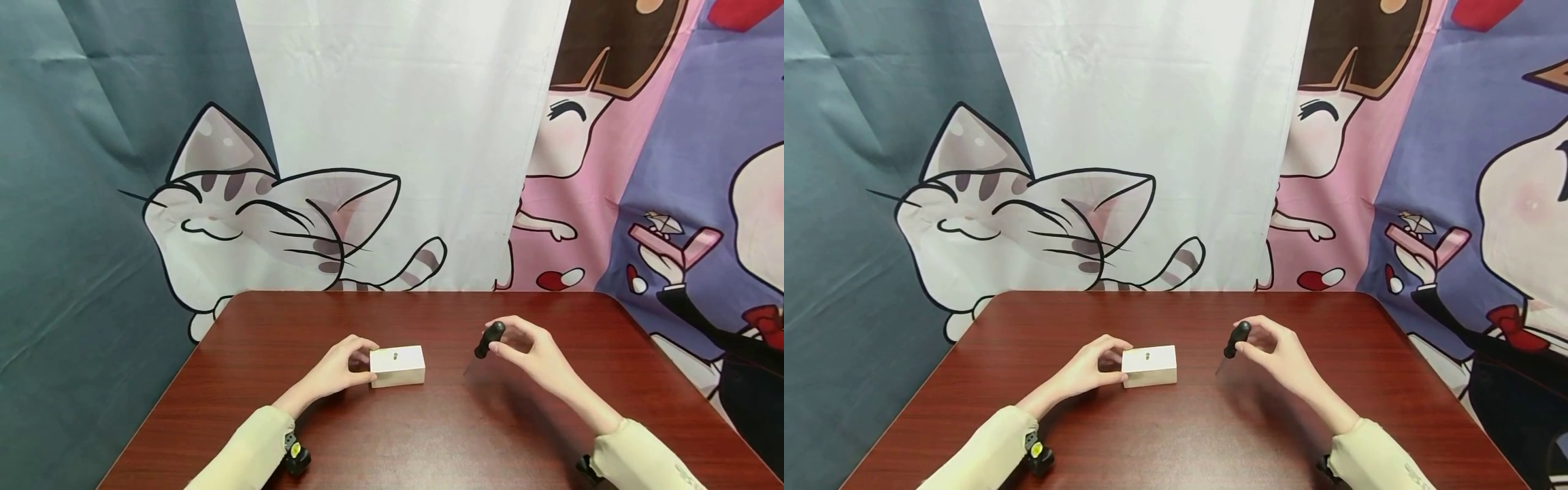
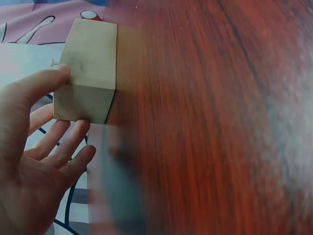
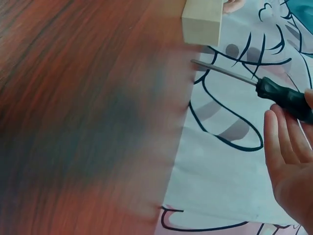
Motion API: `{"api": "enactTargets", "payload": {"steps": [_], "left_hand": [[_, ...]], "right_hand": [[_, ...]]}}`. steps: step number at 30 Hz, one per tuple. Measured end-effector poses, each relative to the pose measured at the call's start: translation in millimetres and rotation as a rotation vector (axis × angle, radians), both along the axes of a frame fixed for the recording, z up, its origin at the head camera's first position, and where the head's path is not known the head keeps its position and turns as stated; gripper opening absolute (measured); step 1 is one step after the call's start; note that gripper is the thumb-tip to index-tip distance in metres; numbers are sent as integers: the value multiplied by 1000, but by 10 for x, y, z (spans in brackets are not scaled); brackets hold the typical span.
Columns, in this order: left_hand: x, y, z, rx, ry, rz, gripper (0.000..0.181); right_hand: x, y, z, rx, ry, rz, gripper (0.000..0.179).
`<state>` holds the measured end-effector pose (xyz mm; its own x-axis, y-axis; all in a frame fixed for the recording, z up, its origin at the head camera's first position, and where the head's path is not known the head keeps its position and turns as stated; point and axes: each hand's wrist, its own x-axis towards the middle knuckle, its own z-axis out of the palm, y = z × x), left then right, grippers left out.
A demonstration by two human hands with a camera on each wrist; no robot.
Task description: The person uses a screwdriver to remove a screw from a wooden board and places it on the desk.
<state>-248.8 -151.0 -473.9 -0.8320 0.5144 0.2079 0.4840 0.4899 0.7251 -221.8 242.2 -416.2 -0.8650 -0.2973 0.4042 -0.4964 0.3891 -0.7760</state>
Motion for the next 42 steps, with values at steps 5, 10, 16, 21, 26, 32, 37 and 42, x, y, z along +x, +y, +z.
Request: {"api": "enactTargets", "payload": {"steps": [5, 10, 16, 21, 26, 32, 37, 42], "left_hand": [[4, 45, -7, 2, -11, -1, 49], [21, 96, -4, 13, -27, -9, 49], [37, 151, -4, 28, -34, -20, 47], [40, 211, -6, 25, -21, -35, 47], [71, 248, -1, 23, -28, -48, 47], [103, 253, -3, 22, -34, -34, 47], [107, 251, -6, 30, -34, -31, 47], [102, 259, -14, 33, -30, -35, 47]], "right_hand": [[-39, -104, 37, -125, -13, 19, 34], [-56, -193, 61, -190, -4, -9, 37], [-80, -305, 108, -231, 27, -31, 40], [-105, -398, 144, -257, 54, -32, 45], [-105, -471, 130, -273, 74, -13, 51], [-115, -577, 144, -294, 98, 17, 49], [-132, -684, 161, -284, 127, 34, 48], [-136, -766, 168, -280, 131, 39, 48]]}}
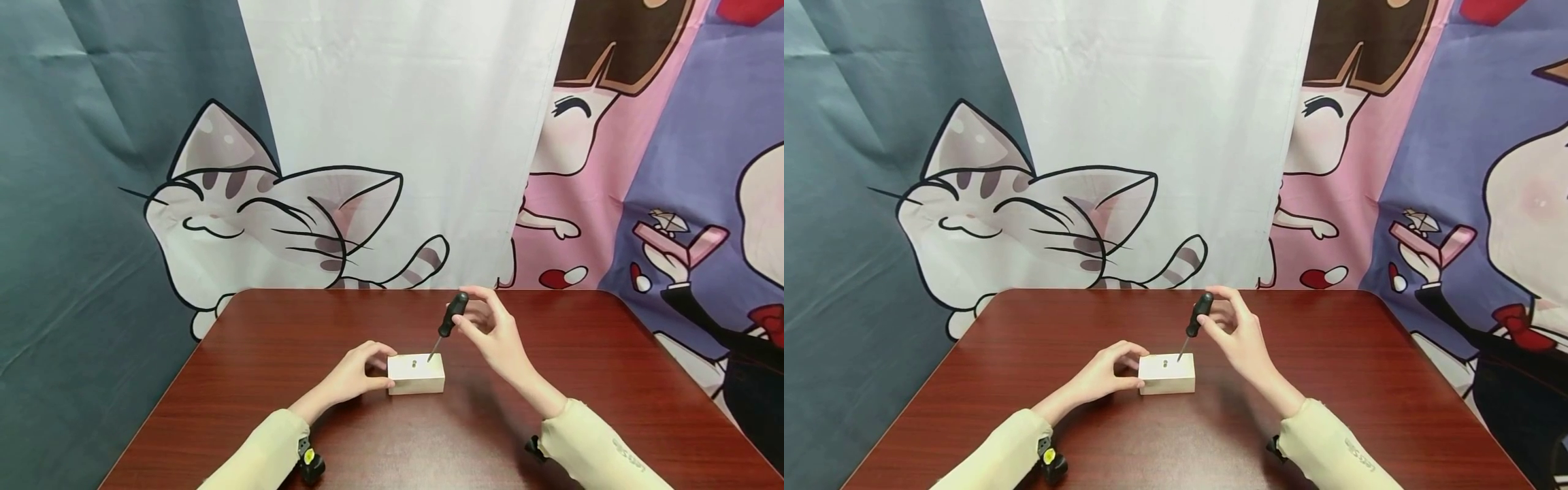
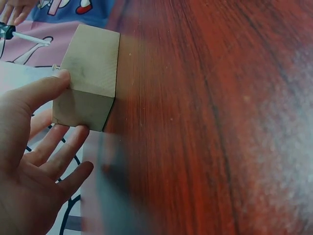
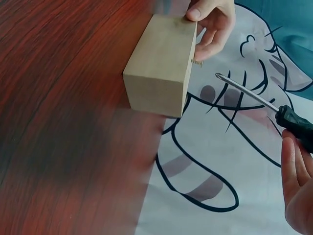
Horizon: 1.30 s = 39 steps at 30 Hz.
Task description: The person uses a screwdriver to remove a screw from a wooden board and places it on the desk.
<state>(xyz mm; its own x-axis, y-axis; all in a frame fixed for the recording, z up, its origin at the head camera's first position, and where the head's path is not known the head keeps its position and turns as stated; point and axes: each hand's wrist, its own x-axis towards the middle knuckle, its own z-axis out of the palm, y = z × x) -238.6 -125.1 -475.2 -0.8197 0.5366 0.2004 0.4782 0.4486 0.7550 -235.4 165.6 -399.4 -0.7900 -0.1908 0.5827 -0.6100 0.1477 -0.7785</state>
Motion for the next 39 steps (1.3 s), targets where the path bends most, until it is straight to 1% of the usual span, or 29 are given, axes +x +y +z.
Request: {"api": "enactTargets", "payload": {"steps": [11, 17, 23, 26, 33, 39], "left_hand": [[23, 69, 8, 7, -16, -23, 48], [39, 87, 18, 3, -29, -20, 49], [55, 114, 16, 8, -46, -38, 49], [54, 133, 15, 8, -44, -45, 48], [50, 155, 18, 11, -45, -40, 48], [61, 182, -4, 16, -47, -44, 49]], "right_hand": [[8, -58, 8, -21, -30, 26, 47], [2, -69, -28, -23, -34, 38, 48], [21, -86, -69, -2, -35, 45, 47], [35, -85, -68, 6, -42, 44, 47], [46, -40, -69, -4, -54, 53, 47], [51, -20, -85, 0, -57, 57, 46]]}}
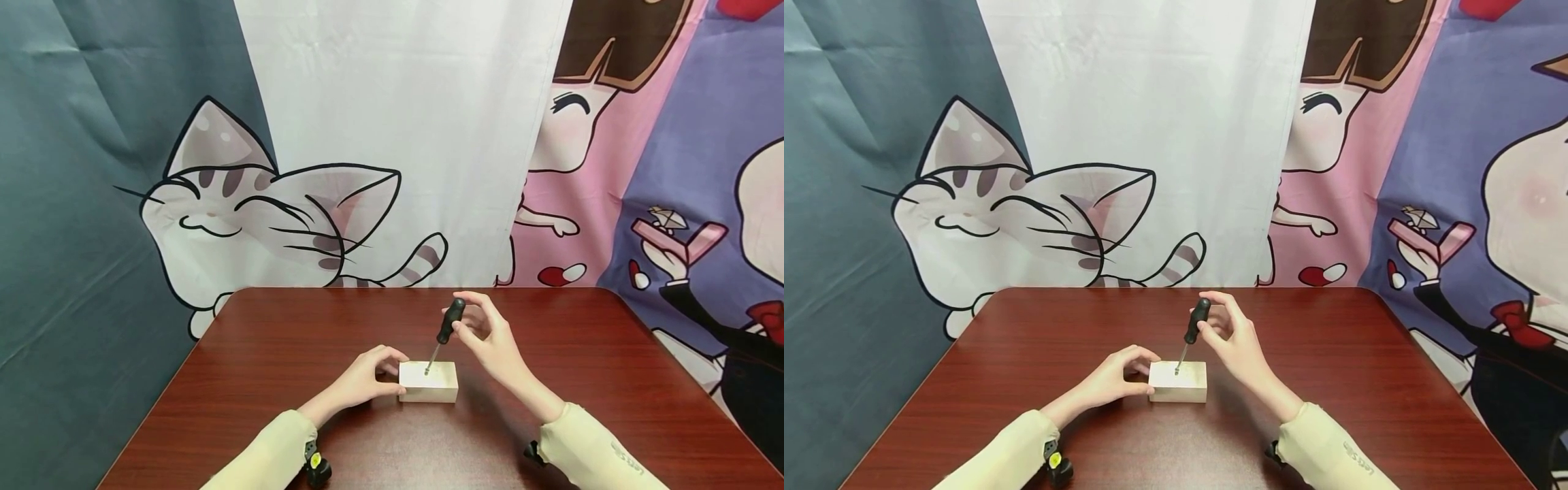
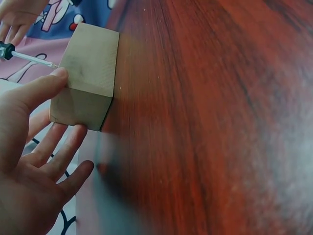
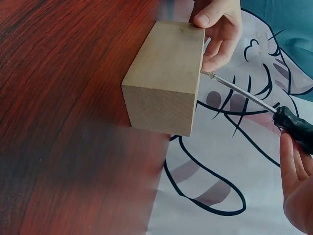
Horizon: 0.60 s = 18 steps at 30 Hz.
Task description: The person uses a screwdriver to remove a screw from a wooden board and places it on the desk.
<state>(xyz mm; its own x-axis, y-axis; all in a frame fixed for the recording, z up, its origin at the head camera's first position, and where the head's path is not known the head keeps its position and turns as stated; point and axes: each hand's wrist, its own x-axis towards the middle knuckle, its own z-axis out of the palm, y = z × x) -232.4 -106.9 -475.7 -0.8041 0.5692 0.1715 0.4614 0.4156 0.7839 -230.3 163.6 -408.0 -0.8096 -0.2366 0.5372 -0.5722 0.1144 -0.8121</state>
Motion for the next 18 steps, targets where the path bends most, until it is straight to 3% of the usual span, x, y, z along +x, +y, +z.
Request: {"api": "enactTargets", "payload": {"steps": [7, 15, 18], "left_hand": [[33, 42, -1, 14, -18, -13, 46], [56, 83, -6, 29, -9, -25, 46], [69, 91, -5, 39, -14, -28, 46]], "right_hand": [[26, -18, 17, 9, 8, -28, 45], [84, -96, 55, 28, -21, -146, 50], [160, -149, 149, 39, -29, -173, 49]]}}
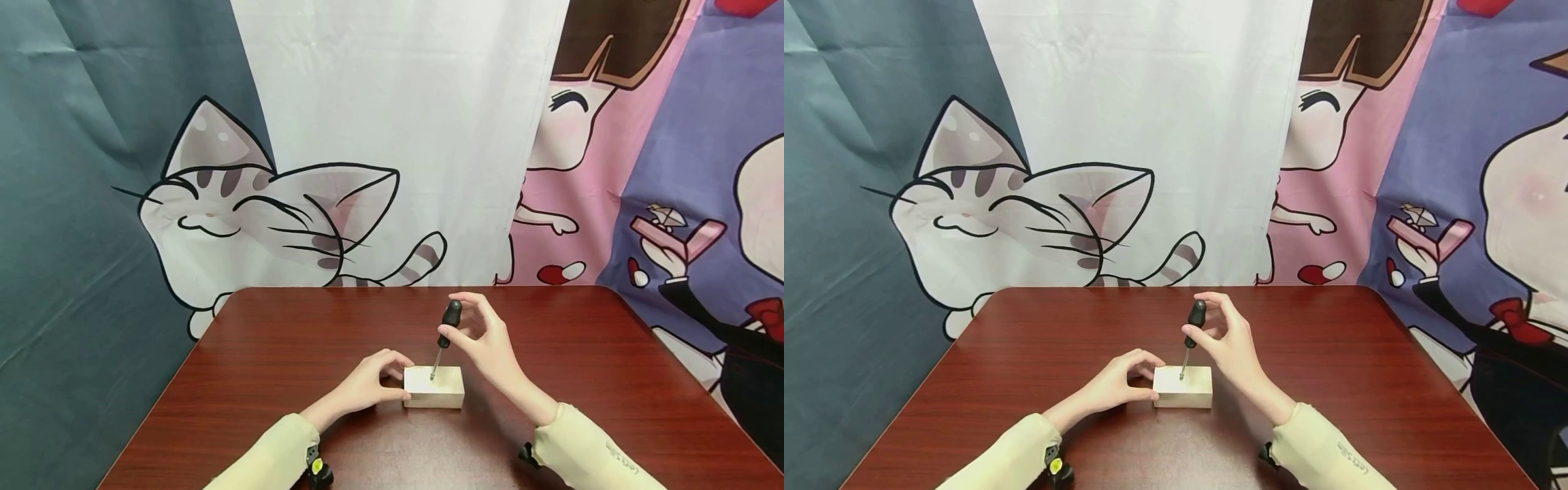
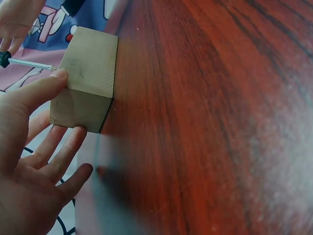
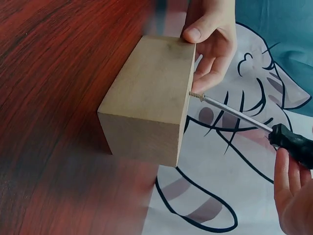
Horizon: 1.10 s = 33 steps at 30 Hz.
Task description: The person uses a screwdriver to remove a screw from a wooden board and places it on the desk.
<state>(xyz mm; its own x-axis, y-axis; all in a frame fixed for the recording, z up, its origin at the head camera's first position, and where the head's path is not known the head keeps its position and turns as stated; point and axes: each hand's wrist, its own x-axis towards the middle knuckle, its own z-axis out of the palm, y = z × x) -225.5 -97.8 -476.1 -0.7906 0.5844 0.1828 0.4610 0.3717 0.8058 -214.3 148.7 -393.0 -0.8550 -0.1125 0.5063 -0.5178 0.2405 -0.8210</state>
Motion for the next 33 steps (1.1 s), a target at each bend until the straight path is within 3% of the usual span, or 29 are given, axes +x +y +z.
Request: {"api": "enactTargets", "payload": {"steps": [4, 7, 15, 22, 33], "left_hand": [[11, 6, -10, 4, -13, 2, 47], [7, 4, -19, -1, -4, 0, 47], [3, -3, -12, -6, 27, -14, 47], [4, 2, 14, -20, 11, -1, 48], [-1, 10, 12, -31, 14, 7, 47]], "right_hand": [[7, -12, 12, 4, 5, -10, 48], [-65, 25, -68, -12, 15, 14, 48], [-62, 57, -25, -51, -10, 91, 44], [-66, 82, 4, -30, -15, 137, 41], [-200, 161, -27, -20, -4, 340, 47]]}}
